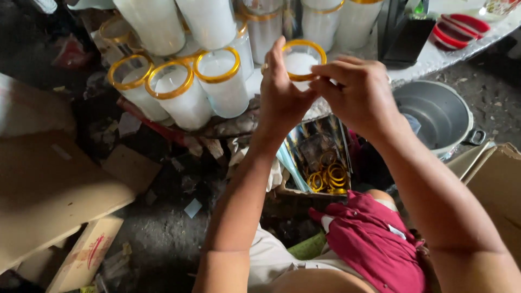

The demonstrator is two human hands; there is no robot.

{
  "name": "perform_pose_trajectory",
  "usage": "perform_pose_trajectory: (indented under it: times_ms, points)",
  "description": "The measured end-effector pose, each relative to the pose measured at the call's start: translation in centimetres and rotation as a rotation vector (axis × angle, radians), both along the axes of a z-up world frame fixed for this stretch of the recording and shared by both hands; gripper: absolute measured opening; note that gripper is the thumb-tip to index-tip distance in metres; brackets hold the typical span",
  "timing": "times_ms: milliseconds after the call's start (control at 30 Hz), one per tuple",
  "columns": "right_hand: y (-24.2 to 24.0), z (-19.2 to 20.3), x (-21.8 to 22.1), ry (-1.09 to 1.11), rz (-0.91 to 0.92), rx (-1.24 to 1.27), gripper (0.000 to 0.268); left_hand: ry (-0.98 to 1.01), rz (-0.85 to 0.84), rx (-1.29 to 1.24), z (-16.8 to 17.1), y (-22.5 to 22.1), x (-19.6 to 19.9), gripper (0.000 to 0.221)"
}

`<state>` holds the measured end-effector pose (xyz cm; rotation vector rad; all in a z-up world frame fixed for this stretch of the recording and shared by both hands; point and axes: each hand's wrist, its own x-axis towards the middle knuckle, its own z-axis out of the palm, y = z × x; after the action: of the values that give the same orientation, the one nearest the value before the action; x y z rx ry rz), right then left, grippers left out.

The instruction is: Attaching gold-colored rings to the tops of white candle jars in a production setting.

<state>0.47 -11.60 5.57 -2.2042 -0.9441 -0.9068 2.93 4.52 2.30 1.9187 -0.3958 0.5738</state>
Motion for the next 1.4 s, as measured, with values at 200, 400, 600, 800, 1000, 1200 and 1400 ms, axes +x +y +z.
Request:
perform_pose_trajectory:
  times_ms: [200, 400, 600, 800, 1000, 1200, 1400]
  points:
    - [-3.1, -2.1, -2.9, 0.262, -0.088, 0.155, 0.011, -0.003, 0.002, 0.018, -1.0, 0.8, 2.2, 0.108]
    - [-2.4, -1.9, -3.6, 0.130, 0.048, 0.196, 0.003, -0.124, -0.067, -0.017, -2.3, 1.5, 3.1, 0.103]
    - [-3.9, -3.0, 3.1, 0.263, -0.079, 0.256, 0.006, -0.140, -0.168, -0.072, -2.1, 1.9, 3.0, 0.102]
    - [-3.8, -2.0, 7.9, 0.609, 0.249, 0.454, 0.019, -0.162, -0.251, -0.039, -1.4, 2.8, 3.5, 0.093]
    - [-4.2, -3.6, 10.9, 0.893, 0.879, 0.713, 0.032, 0.000, -0.601, -0.034, 0.1, 4.3, 4.8, 0.099]
    - [-1.7, -4.3, 7.7, 0.873, 0.313, 1.071, 0.022, -0.113, -0.463, -0.167, -1.9, 4.1, 3.1, 0.105]
    - [-0.2, -4.0, 4.9, 0.625, 0.412, 0.861, 0.070, -0.135, -0.261, -0.079, -2.1, 1.6, 2.7, 0.097]
